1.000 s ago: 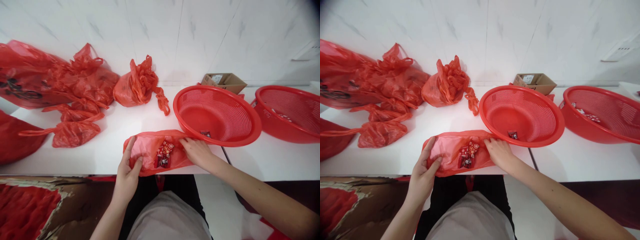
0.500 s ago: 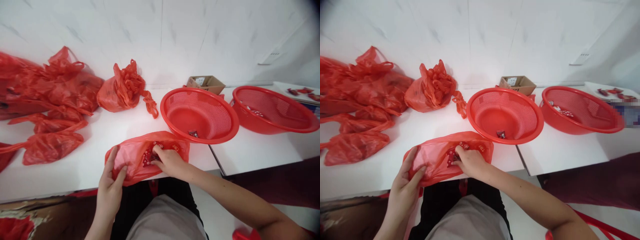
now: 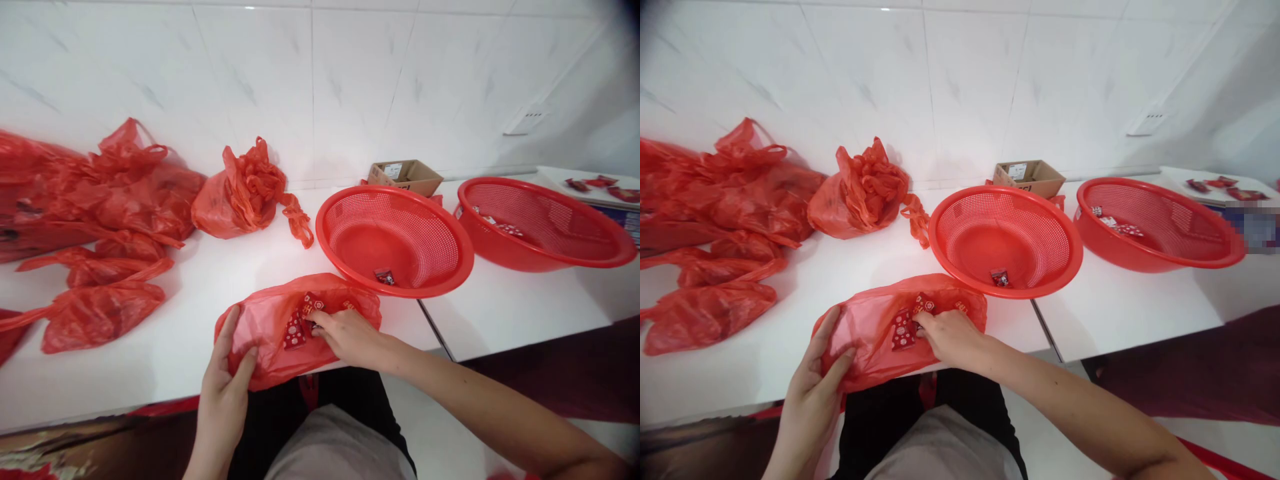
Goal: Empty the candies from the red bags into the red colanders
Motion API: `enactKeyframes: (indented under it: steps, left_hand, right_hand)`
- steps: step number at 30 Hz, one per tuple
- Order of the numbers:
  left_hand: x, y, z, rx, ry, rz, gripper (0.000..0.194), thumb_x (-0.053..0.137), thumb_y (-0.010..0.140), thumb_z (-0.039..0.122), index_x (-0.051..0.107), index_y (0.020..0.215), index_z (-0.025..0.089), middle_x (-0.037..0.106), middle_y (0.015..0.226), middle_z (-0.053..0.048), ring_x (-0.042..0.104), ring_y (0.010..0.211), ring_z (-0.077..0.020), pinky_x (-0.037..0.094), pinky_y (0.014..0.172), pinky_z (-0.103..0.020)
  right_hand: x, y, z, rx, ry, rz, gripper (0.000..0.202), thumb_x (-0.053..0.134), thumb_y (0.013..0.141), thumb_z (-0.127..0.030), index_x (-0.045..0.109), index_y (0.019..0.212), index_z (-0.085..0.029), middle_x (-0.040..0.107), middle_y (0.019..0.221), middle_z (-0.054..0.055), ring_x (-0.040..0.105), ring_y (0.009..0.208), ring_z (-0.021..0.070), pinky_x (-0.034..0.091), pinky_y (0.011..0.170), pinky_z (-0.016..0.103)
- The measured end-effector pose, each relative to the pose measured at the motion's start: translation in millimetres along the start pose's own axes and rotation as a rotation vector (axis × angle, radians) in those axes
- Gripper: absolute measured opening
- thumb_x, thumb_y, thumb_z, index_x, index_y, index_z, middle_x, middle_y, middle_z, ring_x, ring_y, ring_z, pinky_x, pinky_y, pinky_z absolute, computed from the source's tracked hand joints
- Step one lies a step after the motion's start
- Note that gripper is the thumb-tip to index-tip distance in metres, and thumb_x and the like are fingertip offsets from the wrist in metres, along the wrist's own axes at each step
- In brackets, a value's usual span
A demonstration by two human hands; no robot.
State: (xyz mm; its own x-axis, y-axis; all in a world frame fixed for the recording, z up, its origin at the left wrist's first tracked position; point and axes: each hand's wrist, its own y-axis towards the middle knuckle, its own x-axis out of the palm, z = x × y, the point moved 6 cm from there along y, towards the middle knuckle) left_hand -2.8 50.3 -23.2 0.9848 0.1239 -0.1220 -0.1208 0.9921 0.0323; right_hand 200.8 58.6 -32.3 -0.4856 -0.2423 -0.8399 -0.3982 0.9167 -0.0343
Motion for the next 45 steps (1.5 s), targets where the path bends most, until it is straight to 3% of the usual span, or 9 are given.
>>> enactKeyframes:
  steps: [11,14,18,22,27,30,34,38,45]
  left_hand:
    - [6.3,-3,-4,-0.03,-0.107,-0.021,0.063,0.065,0.081,0.024,0.048,0.142,0.029,0.042,0.152,-0.005,0.044,0.135,-0.028,0.041,0.11,-0.039]
    - [6.8,-3,-3,-0.027,-0.11,-0.021,0.063,0.065,0.081,0.025,0.048,0.142,0.028,0.043,0.151,-0.005,0.041,0.137,-0.0281,0.039,0.111,-0.039]
    - [6.3,-4,-3,-0.033,-0.094,-0.019,0.061,0.064,0.083,0.027,0.049,0.142,0.028,0.043,0.152,-0.003,0.033,0.142,-0.0273,0.029,0.117,-0.041]
    - [6.7,-6,-4,-0.049,-0.103,-0.022,0.061,0.066,0.083,0.031,0.048,0.141,0.031,0.041,0.153,-0.002,0.034,0.141,-0.0276,0.022,0.119,-0.044]
    - [5.7,-9,-2,-0.052,-0.066,-0.004,0.066,0.066,0.082,0.034,0.043,0.143,0.039,0.038,0.154,0.001,0.031,0.143,-0.0265,0.023,0.119,-0.044]
    - [2.8,-10,-2,-0.024,-0.039,0.008,0.063,0.064,0.084,0.032,0.042,0.143,0.037,0.037,0.154,0.0,0.028,0.144,-0.0254,0.022,0.119,-0.044]
    - [0.6,-8,-6,-0.051,-0.07,-0.022,0.065,0.064,0.083,0.028,0.041,0.144,0.036,0.039,0.153,-0.003,0.036,0.14,-0.027,0.03,0.116,-0.045]
    - [-0.8,-7,-6,-0.047,-0.072,-0.009,0.063,0.063,0.084,0.03,0.042,0.143,0.036,0.039,0.153,-0.002,0.036,0.14,-0.0263,0.027,0.117,-0.045]
    - [1.8,-8,-6,-0.037,-0.06,-0.012,0.061,0.062,0.086,0.033,0.043,0.143,0.035,0.04,0.152,-0.002,0.029,0.144,-0.0237,0.014,0.121,-0.045]
  right_hand:
    - [-6,-4,-5,0.004,0.036,0.018,0.022,0.05,0.095,-0.024,0.065,0.111,-0.022,0.074,0.09,0.003,0.069,0.083,0.0184,0.046,0.076,0.028]
    - [-8,-8,-10,0.01,0.021,-0.066,0.047,0.066,0.085,-0.035,0.056,0.131,-0.03,0.07,0.107,0.006,0.067,0.094,0.0229,0.047,0.081,0.033]
    - [-61,-10,-14,-0.032,0.061,0.024,0.075,0.072,0.078,-0.041,0.038,0.145,-0.037,0.063,0.116,0.005,0.063,0.097,0.021,0.047,0.084,0.034]
    - [-133,-5,34,0.173,-0.151,0.24,0.042,0.058,0.088,-0.035,0.055,0.129,-0.027,0.062,0.111,0.007,0.061,0.094,0.0207,0.047,0.082,0.035]
    - [-120,-2,124,0.5,-0.287,-0.264,0.036,0.071,0.066,-0.014,0.067,0.102,-0.016,0.066,0.094,0.012,0.063,0.071,0.0224,0.045,0.059,0.033]
    - [-117,2,137,0.464,-0.195,-0.292,0.015,0.071,0.065,-0.013,0.065,0.078,-0.018,0.066,0.075,0.005,0.06,0.06,0.0164,0.044,0.054,0.027]
    - [-137,6,116,0.396,0.079,-0.133,0.015,0.061,0.083,-0.032,0.06,0.089,-0.018,0.068,0.091,0.007,0.066,0.074,0.0152,0.051,0.061,0.026]
    - [-148,5,70,0.266,0.692,0.055,0.03,0.071,0.077,-0.036,0.06,0.096,-0.016,0.068,0.091,0.006,0.069,0.081,0.0177,0.056,0.065,0.027]
    - [-106,1,15,0.229,0.688,-0.03,0.023,0.071,0.077,-0.035,0.06,0.084,-0.015,0.068,0.071,0.001,0.067,0.066,0.0142,0.054,0.064,0.027]
